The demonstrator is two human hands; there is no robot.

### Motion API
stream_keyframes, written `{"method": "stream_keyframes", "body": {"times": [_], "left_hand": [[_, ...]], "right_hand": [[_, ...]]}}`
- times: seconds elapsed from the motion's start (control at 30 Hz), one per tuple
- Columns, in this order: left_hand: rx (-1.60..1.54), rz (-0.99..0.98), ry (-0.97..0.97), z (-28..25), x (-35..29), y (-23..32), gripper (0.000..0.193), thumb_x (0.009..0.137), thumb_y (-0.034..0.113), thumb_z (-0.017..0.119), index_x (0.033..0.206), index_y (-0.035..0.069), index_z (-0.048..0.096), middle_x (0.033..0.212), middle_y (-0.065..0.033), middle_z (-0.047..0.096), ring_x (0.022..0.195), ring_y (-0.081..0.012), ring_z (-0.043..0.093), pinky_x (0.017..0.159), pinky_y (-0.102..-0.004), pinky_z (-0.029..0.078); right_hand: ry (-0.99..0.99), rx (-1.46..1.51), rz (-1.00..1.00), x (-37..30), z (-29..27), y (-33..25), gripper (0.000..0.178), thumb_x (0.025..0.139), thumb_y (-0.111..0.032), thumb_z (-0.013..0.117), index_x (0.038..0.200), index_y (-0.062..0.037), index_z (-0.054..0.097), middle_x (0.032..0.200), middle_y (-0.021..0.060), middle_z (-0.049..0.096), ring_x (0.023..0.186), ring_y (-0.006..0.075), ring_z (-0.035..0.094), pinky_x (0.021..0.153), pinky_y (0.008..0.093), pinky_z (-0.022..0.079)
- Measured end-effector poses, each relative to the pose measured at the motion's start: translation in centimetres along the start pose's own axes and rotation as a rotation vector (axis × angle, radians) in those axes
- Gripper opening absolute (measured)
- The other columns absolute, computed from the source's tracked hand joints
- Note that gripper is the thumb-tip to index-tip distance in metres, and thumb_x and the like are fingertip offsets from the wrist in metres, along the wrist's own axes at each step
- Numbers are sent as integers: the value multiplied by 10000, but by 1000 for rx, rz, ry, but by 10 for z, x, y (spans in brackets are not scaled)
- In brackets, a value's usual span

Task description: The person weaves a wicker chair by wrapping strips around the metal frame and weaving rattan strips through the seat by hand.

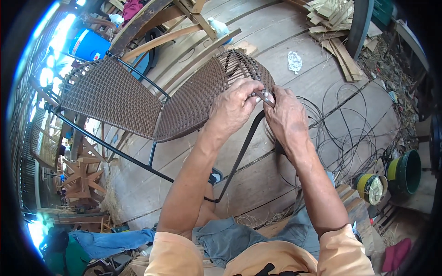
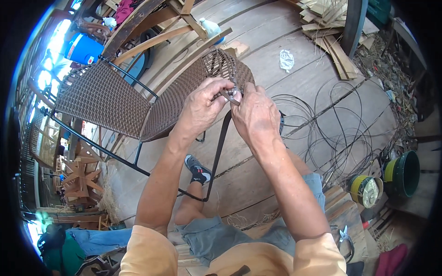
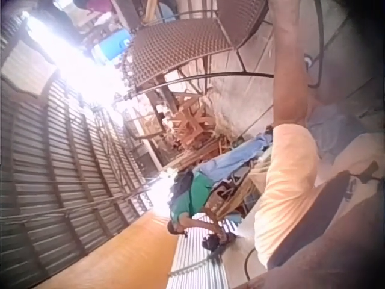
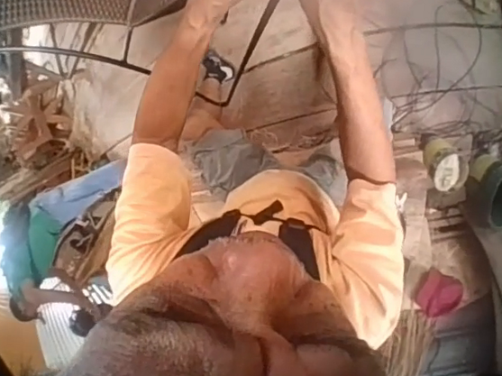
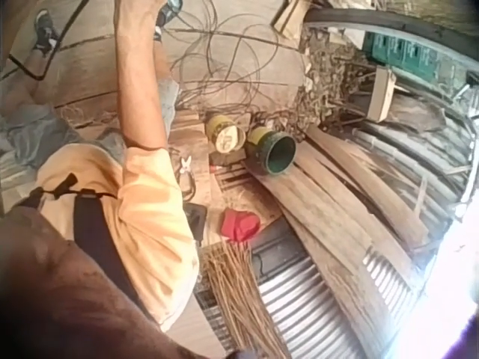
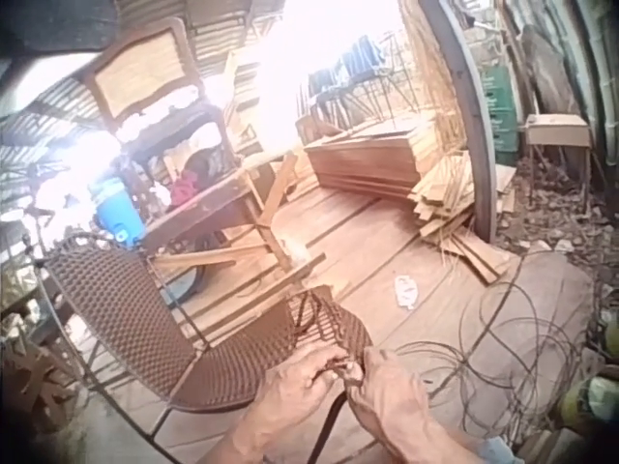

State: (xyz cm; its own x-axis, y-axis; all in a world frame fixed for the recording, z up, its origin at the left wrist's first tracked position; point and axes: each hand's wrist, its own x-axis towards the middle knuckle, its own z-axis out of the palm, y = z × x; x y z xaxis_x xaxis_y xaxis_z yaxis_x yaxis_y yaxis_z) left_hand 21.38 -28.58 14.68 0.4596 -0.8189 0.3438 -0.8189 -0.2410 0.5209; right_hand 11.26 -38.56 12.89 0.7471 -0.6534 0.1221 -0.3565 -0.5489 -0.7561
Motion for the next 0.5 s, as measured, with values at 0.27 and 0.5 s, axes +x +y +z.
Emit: {"method": "stream_keyframes", "body": {"times": [0.27, 0.5], "left_hand": [[-65, 16, -1, 0, -1, -6, 233, 796, 20, 583, 1025, 40, 618, 1081, -137, 603, 1052, -264, 569, 886, -320, 459], [-47, 32, -35, -2, 1, -3, 285, 793, -30, 542, 1059, 47, 607, 1108, -153, 589, 1060, -278, 563, 885, -323, 461]], "right_hand": [[23, -119, -18, -2, 5, -7, 261, 860, -234, 465, 919, 2, 560, 926, 212, 580, 874, 377, 578, 742, 460, 472], [62, -130, -23, -2, 7, -8, 268, 835, -224, 480, 905, 20, 567, 911, 209, 585, 871, 372, 577, 739, 457, 477]]}}
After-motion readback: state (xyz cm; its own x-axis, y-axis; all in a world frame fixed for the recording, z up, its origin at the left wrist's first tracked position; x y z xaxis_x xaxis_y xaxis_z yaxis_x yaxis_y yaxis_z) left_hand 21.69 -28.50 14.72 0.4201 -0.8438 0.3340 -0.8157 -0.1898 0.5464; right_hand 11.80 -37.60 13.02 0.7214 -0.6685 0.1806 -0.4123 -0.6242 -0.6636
